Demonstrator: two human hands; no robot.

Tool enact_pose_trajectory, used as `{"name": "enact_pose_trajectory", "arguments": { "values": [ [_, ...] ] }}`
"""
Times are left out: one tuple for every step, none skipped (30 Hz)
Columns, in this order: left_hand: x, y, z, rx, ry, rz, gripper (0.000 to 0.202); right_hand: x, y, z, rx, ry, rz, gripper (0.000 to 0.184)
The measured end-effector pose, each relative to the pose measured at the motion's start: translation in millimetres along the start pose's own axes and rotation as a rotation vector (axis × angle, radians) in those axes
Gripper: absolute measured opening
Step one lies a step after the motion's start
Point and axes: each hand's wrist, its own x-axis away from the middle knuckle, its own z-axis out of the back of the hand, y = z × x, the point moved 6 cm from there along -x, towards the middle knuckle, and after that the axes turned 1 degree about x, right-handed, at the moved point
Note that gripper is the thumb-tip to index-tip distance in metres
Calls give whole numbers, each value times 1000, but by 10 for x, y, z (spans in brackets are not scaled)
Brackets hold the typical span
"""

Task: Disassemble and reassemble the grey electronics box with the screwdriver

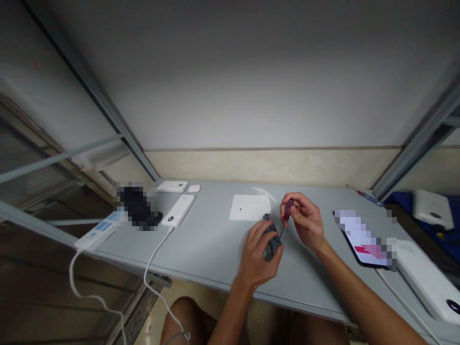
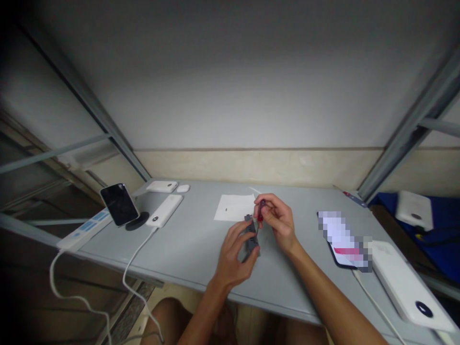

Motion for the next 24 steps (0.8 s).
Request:
{"name": "enact_pose_trajectory", "arguments": {
  "values": [
    [2, 2, 5, -2, 8, -2, 29, -1, -2, -2, -3, 1, 1, 20],
    [5, 2, 8, -4, 15, -4, 29, -1, -4, -5, -7, 2, 3, 20],
    [8, 1, 10, -6, 21, -4, 28, -1, -4, -8, -10, 3, 3, 20],
    [11, 0, 11, -10, 29, -5, 26, 0, -2, -8, -10, 6, 2, 20],
    [12, 1, 14, -15, 39, -6, 24, 1, 2, -8, -9, 10, 0, 21],
    [13, 4, 17, -19, 51, -9, 22, 2, 8, -6, -6, 14, -3, 21],
    [11, 11, 21, -23, 65, -15, 20, 4, 15, -4, -3, 18, -6, 21],
    [9, 20, 25, -26, 78, -23, 17, 5, 21, -2, 0, 19, -7, 21],
    [6, 29, 28, -29, 90, -30, 15, 6, 25, -2, 0, 17, -6, 21],
    [3, 39, 32, -31, 100, -37, 14, 7, 28, -1, -2, 14, -2, 20],
    [-1, 48, 36, -32, 109, -41, 13, 7, 30, 0, -2, 12, 3, 20],
    [-4, 55, 39, -33, 116, -43, 12, 7, 31, 2, -1, 13, 7, 20],
    [-7, 59, 44, -33, 123, -43, 12, 6, 32, 6, 2, 15, 10, 20],
    [-9, 61, 48, -34, 129, -41, 11, 6, 34, 10, 5, 19, 12, 20],
    [-11, 63, 52, -34, 133, -42, 11, 5, 35, 13, 6, 22, 13, 21],
    [-13, 65, 54, -35, 135, -45, 10, 5, 36, 14, 5, 22, 13, 21],
    [-14, 66, 54, -36, 134, -48, 10, 4, 35, 13, 2, 19, 14, 21],
    [-15, 66, 51, -37, 129, -52, 9, 4, 33, 10, -2, 15, 14, 21],
    [-16, 65, 46, -38, 123, -54, 9, 4, 29, 7, -3, 13, 16, 21],
    [-16, 62, 40, -38, 116, -53, 9, 4, 23, 4, 1, 12, 18, 21],
    [-15, 56, 35, -37, 112, -49, 8, 6, 17, -1, 11, 13, 18, 21],
    [-14, 49, 31, -38, 112, -44, 8, 8, 11, -7, 26, 13, 16, 22],
    [-12, 42, 28, -39, 113, -39, 7, 11, 5, -16, 44, 9, 12, 23],
    [-10, 37, 25, -42, 114, -37, 7, 15, 1, -29, 62, 0, 7, 24]
  ]
}}
